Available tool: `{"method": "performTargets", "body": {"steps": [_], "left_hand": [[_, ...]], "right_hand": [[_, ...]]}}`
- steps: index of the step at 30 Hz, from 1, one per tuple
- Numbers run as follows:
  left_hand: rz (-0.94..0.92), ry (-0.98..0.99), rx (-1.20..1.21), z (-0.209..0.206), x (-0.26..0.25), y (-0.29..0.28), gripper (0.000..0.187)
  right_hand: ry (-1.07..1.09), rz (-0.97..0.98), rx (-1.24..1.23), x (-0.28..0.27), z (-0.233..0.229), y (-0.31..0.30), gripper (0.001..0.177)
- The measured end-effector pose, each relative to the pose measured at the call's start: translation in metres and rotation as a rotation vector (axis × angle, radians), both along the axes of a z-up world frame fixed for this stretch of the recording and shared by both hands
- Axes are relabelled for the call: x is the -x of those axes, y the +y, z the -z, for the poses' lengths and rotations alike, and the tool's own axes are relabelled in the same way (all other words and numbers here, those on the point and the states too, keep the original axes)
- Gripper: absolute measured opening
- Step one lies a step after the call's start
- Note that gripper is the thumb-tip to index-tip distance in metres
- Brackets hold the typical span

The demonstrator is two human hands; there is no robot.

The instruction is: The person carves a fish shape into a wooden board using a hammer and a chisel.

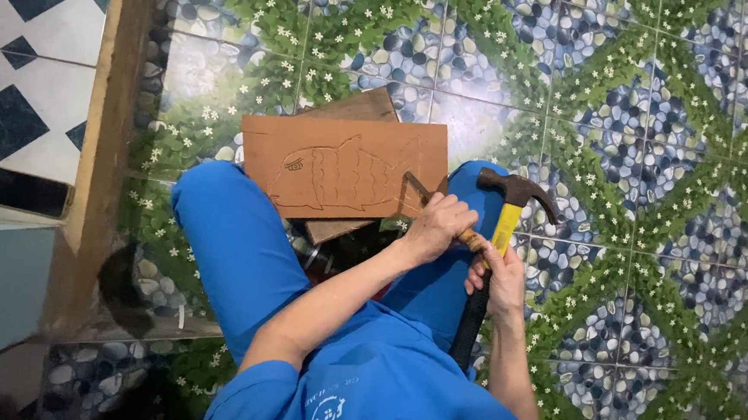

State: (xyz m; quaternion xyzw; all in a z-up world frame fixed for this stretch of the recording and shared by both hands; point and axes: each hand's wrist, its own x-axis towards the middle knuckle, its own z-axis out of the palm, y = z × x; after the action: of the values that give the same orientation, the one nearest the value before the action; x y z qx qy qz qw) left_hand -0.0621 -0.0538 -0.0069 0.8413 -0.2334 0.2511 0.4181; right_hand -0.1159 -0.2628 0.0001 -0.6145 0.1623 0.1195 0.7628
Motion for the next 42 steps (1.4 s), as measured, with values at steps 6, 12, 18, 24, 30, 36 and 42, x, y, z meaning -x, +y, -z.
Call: {"method": "performTargets", "body": {"steps": [6, 12, 18, 24, 30, 36, 42], "left_hand": [[0.075, 0.130, 0.194, -0.045, -0.008, 0.013, 0.036], [-0.019, 0.161, 0.225, -0.011, -0.029, 0.001, 0.039], [-0.101, 0.115, 0.364, -0.028, -0.031, 0.001, 0.052], [-0.114, 0.129, 0.257, -0.024, -0.028, -0.001, 0.041], [-0.056, 0.148, 0.332, -0.041, -0.026, 0.007, 0.043], [-0.073, 0.120, 0.404, -0.040, -0.033, 0.008, 0.053], [0.041, 0.236, 0.504, -0.057, -0.035, 0.019, 0.049]], "right_hand": [[-0.008, 0.004, -0.017, 0.003, -0.010, -0.004, 0.018], [-0.093, -0.005, 0.037, 0.006, -0.039, -0.005, 0.015], [-0.172, -0.030, 0.097, 0.002, -0.063, -0.006, 0.014], [-0.195, -0.023, 0.084, 0.000, -0.069, 0.001, 0.015], [-0.195, -0.047, 0.074, 0.002, -0.073, 0.007, 0.015], [-0.188, -0.037, 0.094, 0.002, -0.075, 0.011, 0.015], [-0.189, -0.036, 0.104, 0.001, -0.080, 0.012, 0.015]]}}
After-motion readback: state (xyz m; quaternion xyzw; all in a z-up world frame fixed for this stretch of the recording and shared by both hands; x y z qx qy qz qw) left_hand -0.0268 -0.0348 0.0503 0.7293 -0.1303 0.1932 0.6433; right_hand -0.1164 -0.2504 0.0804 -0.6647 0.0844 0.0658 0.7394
